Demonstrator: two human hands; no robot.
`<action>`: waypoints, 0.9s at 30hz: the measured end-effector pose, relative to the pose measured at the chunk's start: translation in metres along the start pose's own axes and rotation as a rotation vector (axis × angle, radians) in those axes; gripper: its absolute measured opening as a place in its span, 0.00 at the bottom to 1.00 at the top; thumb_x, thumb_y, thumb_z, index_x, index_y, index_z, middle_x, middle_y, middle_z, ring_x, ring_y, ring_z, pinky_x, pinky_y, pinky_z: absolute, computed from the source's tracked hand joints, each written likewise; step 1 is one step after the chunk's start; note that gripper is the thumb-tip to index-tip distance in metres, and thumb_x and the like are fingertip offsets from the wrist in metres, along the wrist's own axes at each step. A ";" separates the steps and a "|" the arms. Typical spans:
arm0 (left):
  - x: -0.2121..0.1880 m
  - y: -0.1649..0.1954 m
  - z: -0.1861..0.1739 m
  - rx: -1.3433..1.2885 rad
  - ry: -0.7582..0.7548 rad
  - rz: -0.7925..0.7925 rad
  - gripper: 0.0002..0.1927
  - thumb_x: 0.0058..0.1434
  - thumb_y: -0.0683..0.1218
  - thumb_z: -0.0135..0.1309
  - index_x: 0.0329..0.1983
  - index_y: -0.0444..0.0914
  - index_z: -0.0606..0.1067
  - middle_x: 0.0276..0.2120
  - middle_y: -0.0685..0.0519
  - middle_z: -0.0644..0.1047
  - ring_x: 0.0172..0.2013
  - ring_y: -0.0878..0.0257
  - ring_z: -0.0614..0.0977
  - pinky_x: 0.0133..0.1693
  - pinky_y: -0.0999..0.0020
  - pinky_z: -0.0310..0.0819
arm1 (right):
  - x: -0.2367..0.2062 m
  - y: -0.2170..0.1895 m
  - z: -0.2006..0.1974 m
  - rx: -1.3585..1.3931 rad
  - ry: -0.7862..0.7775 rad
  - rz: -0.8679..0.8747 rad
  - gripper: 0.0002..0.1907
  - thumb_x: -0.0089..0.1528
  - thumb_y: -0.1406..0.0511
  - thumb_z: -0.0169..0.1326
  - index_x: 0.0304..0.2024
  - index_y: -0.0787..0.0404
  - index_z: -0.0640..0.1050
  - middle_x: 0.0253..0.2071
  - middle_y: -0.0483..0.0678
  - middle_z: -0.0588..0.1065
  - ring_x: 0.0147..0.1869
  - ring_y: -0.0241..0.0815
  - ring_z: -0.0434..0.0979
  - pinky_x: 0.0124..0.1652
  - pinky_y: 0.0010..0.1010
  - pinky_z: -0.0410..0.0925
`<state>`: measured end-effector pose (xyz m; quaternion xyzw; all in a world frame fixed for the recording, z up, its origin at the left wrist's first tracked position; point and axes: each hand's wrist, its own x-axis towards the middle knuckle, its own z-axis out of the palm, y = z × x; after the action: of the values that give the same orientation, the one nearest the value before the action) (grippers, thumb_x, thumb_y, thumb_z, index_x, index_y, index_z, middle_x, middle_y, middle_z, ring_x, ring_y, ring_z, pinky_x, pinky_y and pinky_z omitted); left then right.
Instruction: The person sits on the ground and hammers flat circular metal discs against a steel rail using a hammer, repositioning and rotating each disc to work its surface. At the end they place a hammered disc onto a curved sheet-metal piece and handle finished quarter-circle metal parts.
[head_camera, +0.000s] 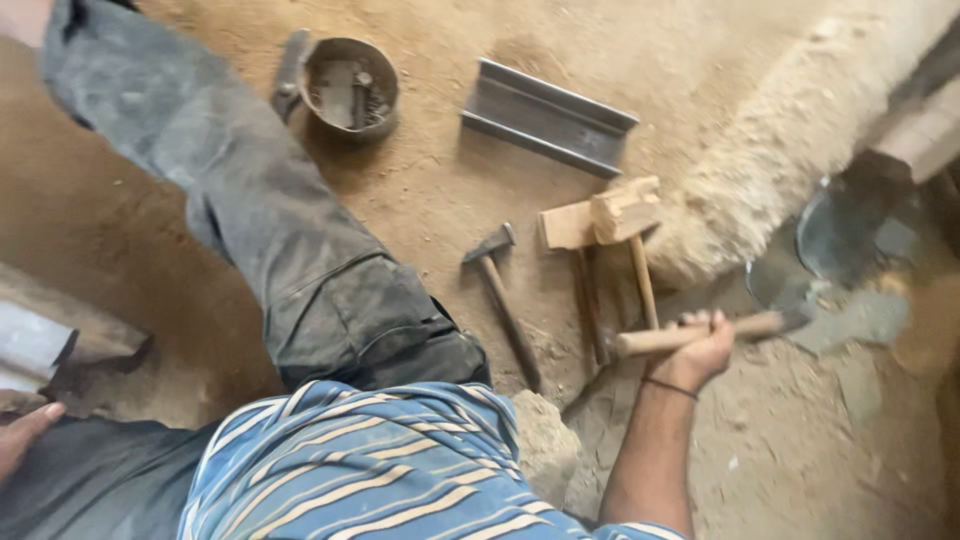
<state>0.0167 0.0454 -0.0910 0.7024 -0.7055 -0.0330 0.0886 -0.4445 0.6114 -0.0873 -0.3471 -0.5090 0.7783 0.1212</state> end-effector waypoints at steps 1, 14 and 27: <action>-0.005 0.000 -0.001 -0.006 0.002 -0.019 0.12 0.71 0.55 0.61 0.45 0.43 0.82 0.38 0.49 0.81 0.41 0.51 0.82 0.46 0.57 0.74 | -0.002 -0.002 0.025 0.004 -0.115 -0.039 0.04 0.64 0.65 0.50 0.39 0.57 0.70 0.30 0.44 0.69 0.29 0.38 0.71 0.26 0.30 0.65; -0.056 0.066 -0.062 -0.101 -0.001 -0.217 0.12 0.70 0.55 0.60 0.46 0.42 0.82 0.38 0.47 0.81 0.41 0.50 0.81 0.47 0.56 0.74 | -0.304 0.087 0.276 -0.188 -1.742 0.308 0.10 0.63 0.70 0.56 0.46 0.65 0.73 0.33 0.47 0.73 0.31 0.36 0.75 0.31 0.27 0.70; -0.103 -0.060 -0.112 -0.150 -0.005 -0.376 0.13 0.70 0.54 0.59 0.47 0.42 0.81 0.38 0.46 0.80 0.42 0.48 0.81 0.47 0.54 0.73 | -0.368 0.167 0.239 -0.964 -1.988 -0.148 0.14 0.56 0.60 0.59 0.32 0.65 0.73 0.25 0.52 0.77 0.27 0.44 0.79 0.29 0.37 0.72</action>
<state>0.0952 0.1557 0.0008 0.8130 -0.5578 -0.1033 0.1310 -0.3074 0.1670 -0.0230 0.4530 -0.6486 0.4213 -0.4433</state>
